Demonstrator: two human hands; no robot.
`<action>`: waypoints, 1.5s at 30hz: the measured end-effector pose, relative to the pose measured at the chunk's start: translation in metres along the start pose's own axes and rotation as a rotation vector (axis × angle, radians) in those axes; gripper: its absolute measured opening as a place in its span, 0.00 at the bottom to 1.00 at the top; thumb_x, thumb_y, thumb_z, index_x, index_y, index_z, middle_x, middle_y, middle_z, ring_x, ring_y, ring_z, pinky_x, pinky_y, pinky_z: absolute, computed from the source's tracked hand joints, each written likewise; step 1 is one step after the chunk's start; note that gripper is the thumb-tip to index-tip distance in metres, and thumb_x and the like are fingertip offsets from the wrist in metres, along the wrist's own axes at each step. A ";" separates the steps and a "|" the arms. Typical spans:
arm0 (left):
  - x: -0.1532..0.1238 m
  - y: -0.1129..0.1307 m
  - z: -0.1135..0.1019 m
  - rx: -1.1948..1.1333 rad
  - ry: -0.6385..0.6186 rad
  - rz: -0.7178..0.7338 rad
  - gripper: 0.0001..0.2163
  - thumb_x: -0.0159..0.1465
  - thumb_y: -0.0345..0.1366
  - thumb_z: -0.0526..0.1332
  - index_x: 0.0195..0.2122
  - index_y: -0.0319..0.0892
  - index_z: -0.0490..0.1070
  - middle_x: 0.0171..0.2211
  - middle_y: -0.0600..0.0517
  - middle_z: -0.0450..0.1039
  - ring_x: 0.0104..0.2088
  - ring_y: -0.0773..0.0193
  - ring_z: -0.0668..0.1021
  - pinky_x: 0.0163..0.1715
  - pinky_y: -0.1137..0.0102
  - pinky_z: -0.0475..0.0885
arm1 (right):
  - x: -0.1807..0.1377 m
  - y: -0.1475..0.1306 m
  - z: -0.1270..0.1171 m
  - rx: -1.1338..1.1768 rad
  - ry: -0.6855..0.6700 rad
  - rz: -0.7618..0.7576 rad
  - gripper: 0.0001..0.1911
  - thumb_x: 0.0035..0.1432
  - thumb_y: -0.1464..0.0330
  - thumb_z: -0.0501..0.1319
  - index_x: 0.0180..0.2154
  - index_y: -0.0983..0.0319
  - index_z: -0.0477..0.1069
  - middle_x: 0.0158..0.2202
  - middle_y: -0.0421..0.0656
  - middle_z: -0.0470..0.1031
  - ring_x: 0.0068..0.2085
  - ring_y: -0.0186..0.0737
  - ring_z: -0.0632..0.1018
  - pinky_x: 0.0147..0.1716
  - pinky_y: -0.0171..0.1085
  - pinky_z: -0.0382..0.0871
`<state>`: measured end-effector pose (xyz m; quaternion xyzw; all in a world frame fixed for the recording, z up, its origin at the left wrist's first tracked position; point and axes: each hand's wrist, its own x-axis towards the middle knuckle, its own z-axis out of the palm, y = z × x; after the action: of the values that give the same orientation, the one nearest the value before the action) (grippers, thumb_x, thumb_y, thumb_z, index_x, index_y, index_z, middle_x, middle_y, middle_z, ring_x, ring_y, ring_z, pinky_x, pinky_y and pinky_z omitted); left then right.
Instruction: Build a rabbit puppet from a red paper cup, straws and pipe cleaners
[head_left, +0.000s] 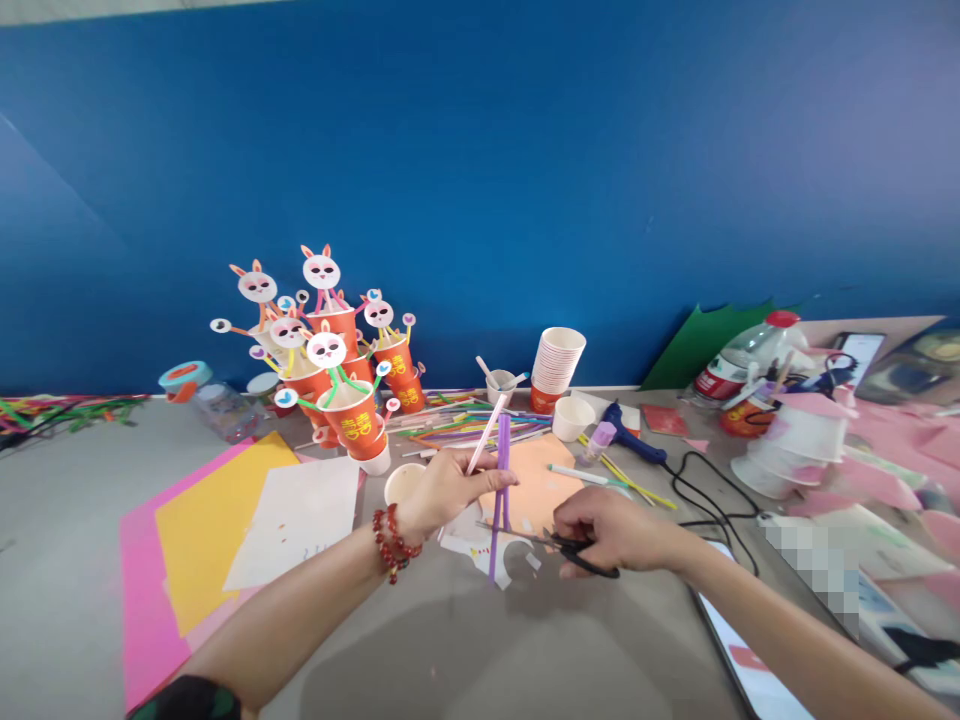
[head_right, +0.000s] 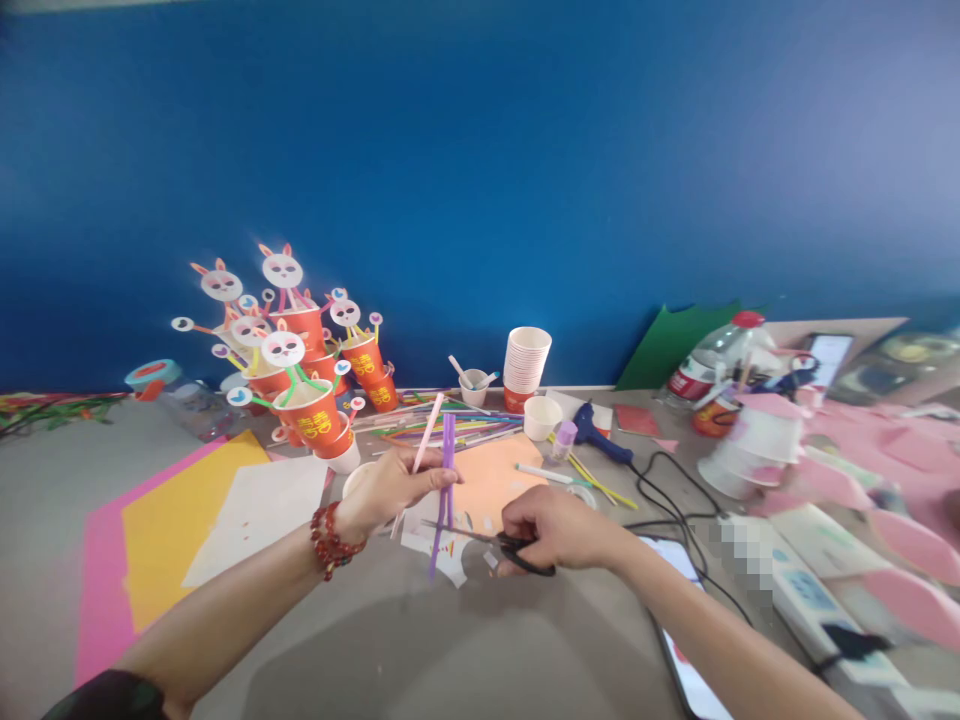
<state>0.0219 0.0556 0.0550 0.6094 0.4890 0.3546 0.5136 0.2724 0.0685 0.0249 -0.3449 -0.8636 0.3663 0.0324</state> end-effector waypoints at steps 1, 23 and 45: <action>0.006 0.000 0.001 -0.030 -0.017 -0.003 0.15 0.55 0.48 0.68 0.27 0.40 0.81 0.15 0.59 0.58 0.19 0.71 0.57 0.22 0.72 0.51 | 0.000 0.004 -0.003 -0.015 0.015 0.007 0.24 0.50 0.55 0.67 0.20 0.60 0.57 0.21 0.32 0.56 0.24 0.31 0.59 0.23 0.32 0.48; 0.052 0.003 0.024 -0.132 -0.075 0.006 0.23 0.48 0.54 0.71 0.32 0.35 0.81 0.18 0.59 0.60 0.21 0.73 0.56 0.22 0.73 0.51 | -0.014 -0.002 -0.031 -0.368 0.161 0.190 0.25 0.52 0.52 0.64 0.19 0.60 0.56 0.19 0.36 0.62 0.22 0.33 0.60 0.22 0.34 0.45; 0.034 -0.010 0.015 -0.330 0.098 -0.008 0.21 0.52 0.52 0.70 0.31 0.36 0.78 0.14 0.64 0.50 0.15 0.76 0.51 0.16 0.74 0.43 | -0.025 -0.004 -0.020 -0.508 0.201 0.243 0.16 0.53 0.55 0.66 0.26 0.61 0.69 0.29 0.43 0.77 0.31 0.43 0.75 0.26 0.35 0.50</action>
<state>0.0428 0.0837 0.0396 0.4970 0.4510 0.4574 0.5834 0.2951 0.0631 0.0471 -0.4773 -0.8725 0.1037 -0.0135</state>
